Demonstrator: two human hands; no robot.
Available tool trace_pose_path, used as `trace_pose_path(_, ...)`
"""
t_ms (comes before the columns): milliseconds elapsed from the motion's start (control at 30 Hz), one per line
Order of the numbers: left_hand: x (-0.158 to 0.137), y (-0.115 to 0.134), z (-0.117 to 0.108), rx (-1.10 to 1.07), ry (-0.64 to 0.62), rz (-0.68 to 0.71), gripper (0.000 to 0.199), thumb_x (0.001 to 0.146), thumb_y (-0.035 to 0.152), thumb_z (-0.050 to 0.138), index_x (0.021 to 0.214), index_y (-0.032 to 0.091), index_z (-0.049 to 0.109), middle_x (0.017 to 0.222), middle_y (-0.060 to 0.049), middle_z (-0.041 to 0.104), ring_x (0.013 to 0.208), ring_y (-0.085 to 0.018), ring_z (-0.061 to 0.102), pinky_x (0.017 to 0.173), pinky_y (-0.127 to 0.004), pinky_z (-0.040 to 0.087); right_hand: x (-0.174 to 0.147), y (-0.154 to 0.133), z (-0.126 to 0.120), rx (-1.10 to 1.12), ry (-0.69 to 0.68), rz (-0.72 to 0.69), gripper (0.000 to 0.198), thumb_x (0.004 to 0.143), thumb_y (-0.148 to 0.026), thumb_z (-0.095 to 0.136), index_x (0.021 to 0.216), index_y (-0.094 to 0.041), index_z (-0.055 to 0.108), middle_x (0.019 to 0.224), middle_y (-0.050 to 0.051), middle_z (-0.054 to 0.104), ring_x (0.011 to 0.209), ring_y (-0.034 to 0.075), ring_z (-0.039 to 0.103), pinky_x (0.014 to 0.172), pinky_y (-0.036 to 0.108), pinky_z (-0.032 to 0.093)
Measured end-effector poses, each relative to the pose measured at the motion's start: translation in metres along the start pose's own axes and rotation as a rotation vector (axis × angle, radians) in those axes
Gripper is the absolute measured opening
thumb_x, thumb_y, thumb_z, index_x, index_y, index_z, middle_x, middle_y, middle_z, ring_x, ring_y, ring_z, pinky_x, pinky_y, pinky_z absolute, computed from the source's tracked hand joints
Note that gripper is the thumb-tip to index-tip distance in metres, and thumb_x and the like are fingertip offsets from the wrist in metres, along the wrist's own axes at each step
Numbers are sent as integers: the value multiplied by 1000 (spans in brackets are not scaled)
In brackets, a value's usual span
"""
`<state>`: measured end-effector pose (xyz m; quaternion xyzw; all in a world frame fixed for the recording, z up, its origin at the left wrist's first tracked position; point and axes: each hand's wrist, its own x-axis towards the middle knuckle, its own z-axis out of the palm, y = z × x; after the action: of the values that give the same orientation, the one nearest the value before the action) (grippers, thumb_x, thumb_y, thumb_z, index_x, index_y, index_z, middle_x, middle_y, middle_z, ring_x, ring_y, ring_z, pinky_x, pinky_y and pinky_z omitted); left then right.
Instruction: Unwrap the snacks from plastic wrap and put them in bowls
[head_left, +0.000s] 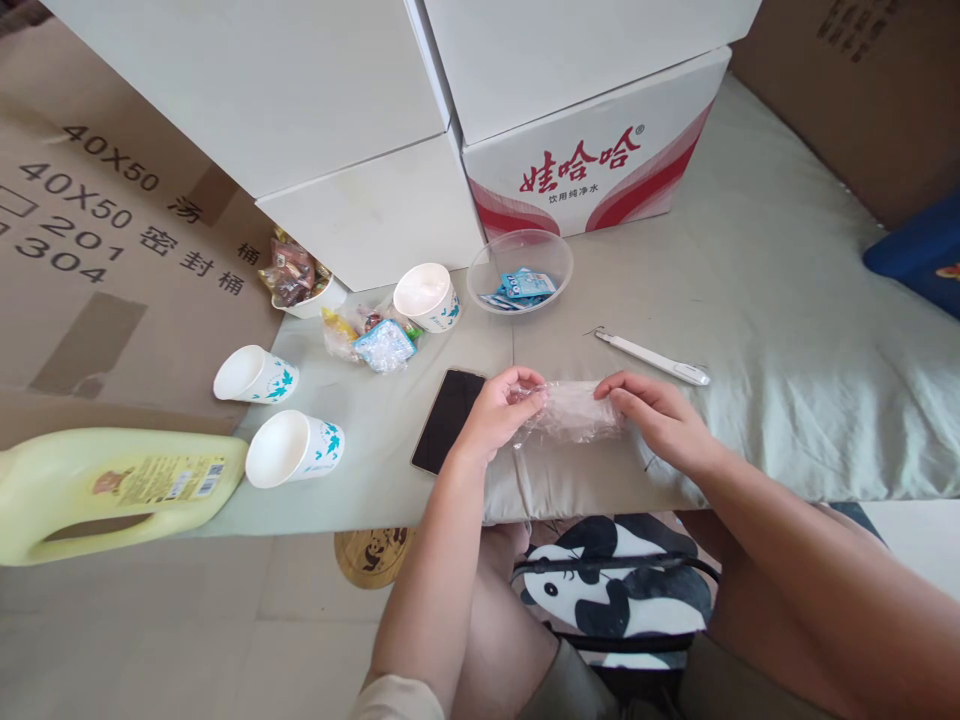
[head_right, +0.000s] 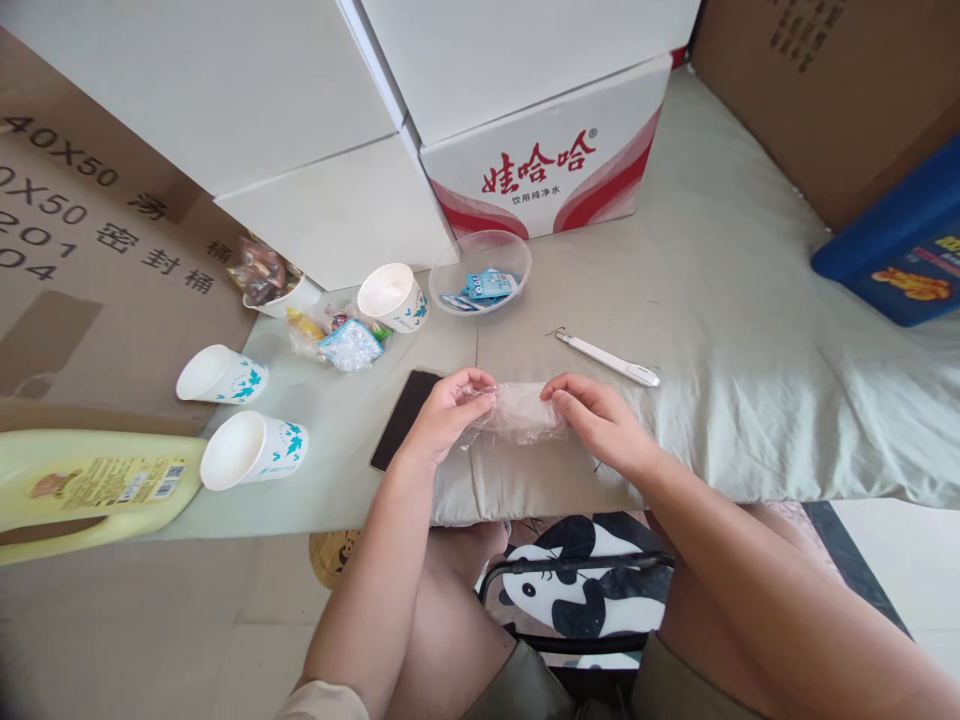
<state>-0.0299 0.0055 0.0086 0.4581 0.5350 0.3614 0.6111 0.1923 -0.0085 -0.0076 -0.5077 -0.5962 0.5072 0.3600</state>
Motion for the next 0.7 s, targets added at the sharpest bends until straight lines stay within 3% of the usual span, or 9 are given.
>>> trace_pose_path(133,-1,-1,1,-5,-51,-50,34,68,32,80,93,17,63,86,0,65,71,-9,59,70,-23,47,-1,1,3,-31,64,12,21,85,-43,61,94,-24,60,61,-3,50,52,13,43,50,28,33)
trace_pose_path(467,2,-3,-2,64,-22,0,26,68,24,76,90,16,63,83,1,63,70,-9,56,69,-23,45,2,14,3,37,154,-4,32,84,-36,61,112,-26,51,86,-1,56,65,14,49,60,29,41)
trace_pose_path(700,2,-3,-5,31,-11,5,35,65,33,82,89,16,62,84,0,64,74,-10,59,73,-24,47,2,7,0,-18,331,18,28,82,-34,63,106,-25,51,90,3,60,64,15,48,59,31,39)
